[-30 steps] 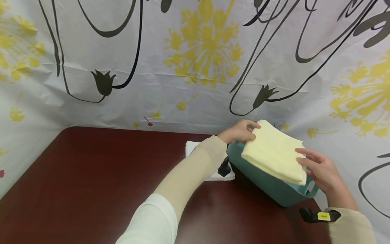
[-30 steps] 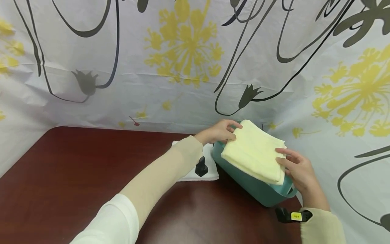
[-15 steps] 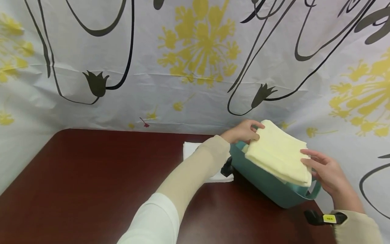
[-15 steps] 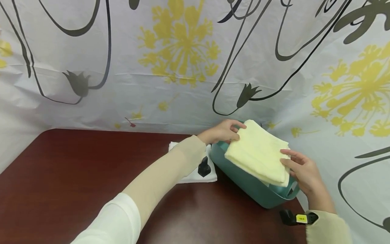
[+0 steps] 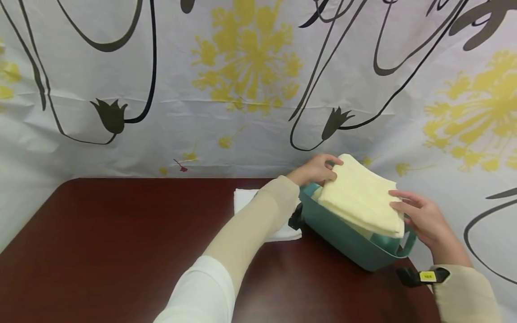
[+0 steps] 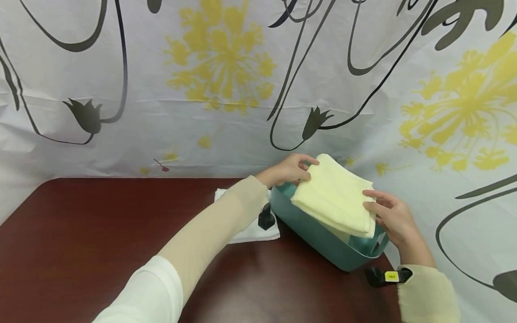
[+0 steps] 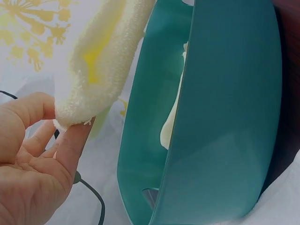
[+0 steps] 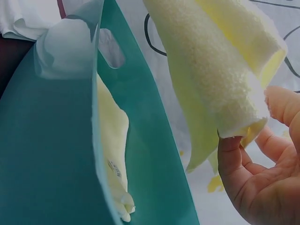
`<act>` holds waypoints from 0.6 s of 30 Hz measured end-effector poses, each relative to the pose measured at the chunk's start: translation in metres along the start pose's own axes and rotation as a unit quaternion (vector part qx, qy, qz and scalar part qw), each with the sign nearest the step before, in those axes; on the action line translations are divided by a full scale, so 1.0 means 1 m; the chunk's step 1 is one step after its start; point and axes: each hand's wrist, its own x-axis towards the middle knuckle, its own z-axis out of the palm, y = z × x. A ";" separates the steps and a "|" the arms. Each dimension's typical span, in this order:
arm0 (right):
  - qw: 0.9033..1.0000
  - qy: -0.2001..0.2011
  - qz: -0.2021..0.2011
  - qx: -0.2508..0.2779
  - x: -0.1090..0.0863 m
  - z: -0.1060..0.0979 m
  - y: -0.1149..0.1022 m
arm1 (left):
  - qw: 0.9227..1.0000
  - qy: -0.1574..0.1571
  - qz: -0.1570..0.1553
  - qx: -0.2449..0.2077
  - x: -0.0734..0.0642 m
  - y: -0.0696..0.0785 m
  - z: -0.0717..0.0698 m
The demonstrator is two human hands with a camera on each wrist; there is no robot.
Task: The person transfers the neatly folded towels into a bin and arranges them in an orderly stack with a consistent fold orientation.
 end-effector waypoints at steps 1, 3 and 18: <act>1.000 -0.001 0.002 0.002 0.001 -0.001 0.000 | 1.000 0.000 -0.001 0.000 0.001 0.000 0.000; 1.000 0.001 0.008 0.005 0.003 -0.002 -0.002 | 1.000 0.001 0.000 0.001 0.004 0.000 0.000; 0.999 0.005 0.037 -0.029 0.022 -0.023 -0.002 | 0.999 0.017 -0.018 0.032 0.034 0.001 0.010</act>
